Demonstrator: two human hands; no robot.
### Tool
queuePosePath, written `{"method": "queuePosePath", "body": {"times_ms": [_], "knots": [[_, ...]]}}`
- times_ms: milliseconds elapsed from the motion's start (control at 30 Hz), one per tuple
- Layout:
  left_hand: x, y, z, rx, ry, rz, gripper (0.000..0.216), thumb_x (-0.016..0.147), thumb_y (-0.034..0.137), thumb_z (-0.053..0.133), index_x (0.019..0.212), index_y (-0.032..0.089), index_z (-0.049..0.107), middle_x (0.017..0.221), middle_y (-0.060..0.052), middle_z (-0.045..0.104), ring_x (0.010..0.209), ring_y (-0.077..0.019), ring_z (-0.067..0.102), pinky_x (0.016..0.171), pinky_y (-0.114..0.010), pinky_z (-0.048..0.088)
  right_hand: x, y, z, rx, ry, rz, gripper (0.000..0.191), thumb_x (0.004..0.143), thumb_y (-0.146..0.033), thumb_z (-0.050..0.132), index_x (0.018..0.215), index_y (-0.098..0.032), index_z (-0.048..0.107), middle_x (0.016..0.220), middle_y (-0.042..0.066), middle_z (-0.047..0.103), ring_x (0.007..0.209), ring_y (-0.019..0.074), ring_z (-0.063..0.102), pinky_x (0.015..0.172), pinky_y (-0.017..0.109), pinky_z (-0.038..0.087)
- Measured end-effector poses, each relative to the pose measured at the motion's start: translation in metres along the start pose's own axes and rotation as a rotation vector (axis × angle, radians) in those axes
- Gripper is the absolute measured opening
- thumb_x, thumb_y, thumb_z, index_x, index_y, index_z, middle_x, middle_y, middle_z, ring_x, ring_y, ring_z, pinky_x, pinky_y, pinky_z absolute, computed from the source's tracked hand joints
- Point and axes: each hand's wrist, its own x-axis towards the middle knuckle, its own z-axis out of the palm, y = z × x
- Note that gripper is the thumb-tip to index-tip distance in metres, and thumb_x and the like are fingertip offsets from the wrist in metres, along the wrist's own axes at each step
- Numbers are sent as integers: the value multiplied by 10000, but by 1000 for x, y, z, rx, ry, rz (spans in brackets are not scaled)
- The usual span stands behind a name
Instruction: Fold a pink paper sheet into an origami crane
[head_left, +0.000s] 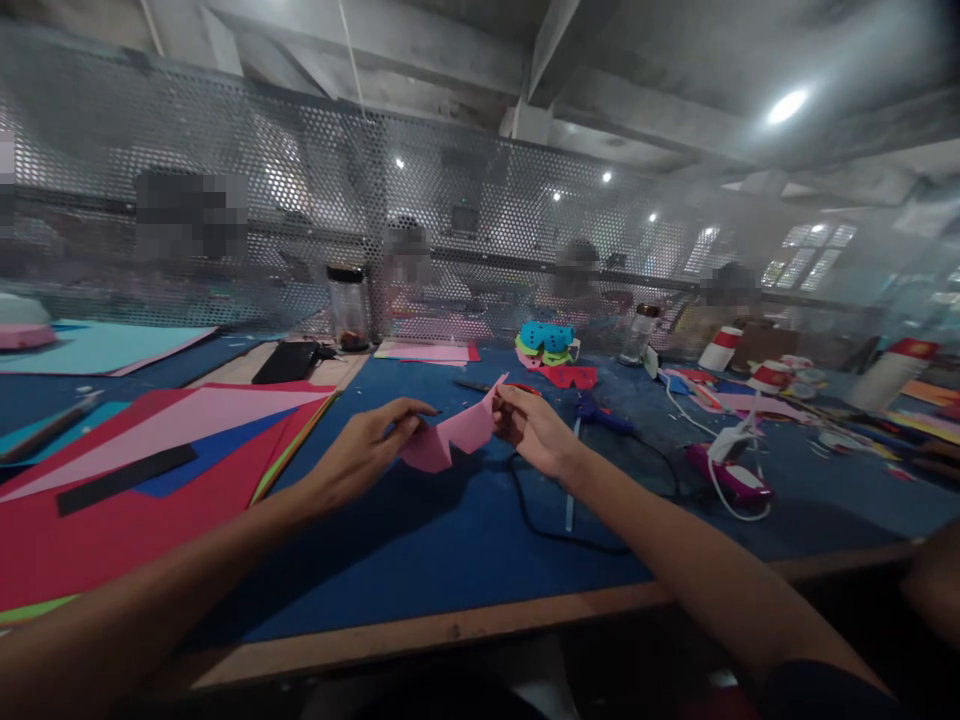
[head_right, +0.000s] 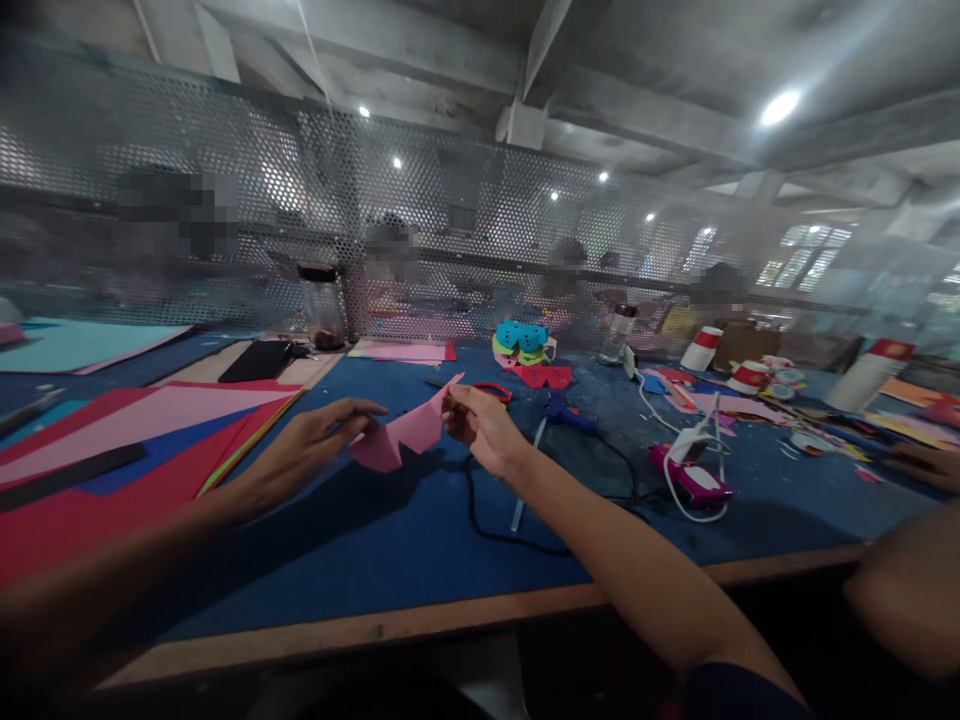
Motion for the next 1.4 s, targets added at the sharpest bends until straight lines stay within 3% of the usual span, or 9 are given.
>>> {"method": "queuePosePath", "body": {"times_ms": [300,433,600,900,1133,1400], "knots": [[6,-4,-2,-24,-2,-115,384,883,385,510,1138,171,701,949,-61,758,907,-239,693,812,-347,519,1,-6,-3,6,100,8,186,781,-299,806,799,-186,658,736,-25,674,590,74,550,565,206,446],[7,-5,-4,-79,-26,-172,410,807,358,562,1134,157,704,982,-70,750,881,-235,674,710,-312,488,1,-8,-3,4,123,12,149,800,-274,783,788,-182,666,723,-21,673,568,71,535,524,195,425],[9,-4,-4,-193,-37,-180,427,731,322,613,1104,134,698,855,-45,715,740,-196,638,615,-277,435,1,-8,-3,23,142,16,114,832,-249,746,788,-169,678,713,-15,673,556,61,536,507,171,430],[8,-1,-5,-257,58,-195,354,754,342,656,1043,144,703,820,-36,701,720,-189,636,669,-302,474,0,-11,-1,64,120,8,115,877,-246,726,814,-172,664,704,-5,696,530,63,565,487,148,476],[7,-2,-7,-131,115,-182,363,777,387,618,1035,149,713,873,-51,707,802,-217,635,713,-323,450,0,-11,-2,79,110,-4,165,943,-297,675,838,-170,674,715,6,720,547,59,591,511,131,501],[7,-5,-6,-8,167,-88,304,818,364,587,1005,173,731,934,-46,730,892,-232,661,808,-347,477,-2,-11,1,44,125,-11,202,889,-339,758,818,-170,672,694,-26,706,535,45,582,510,133,480]]}}
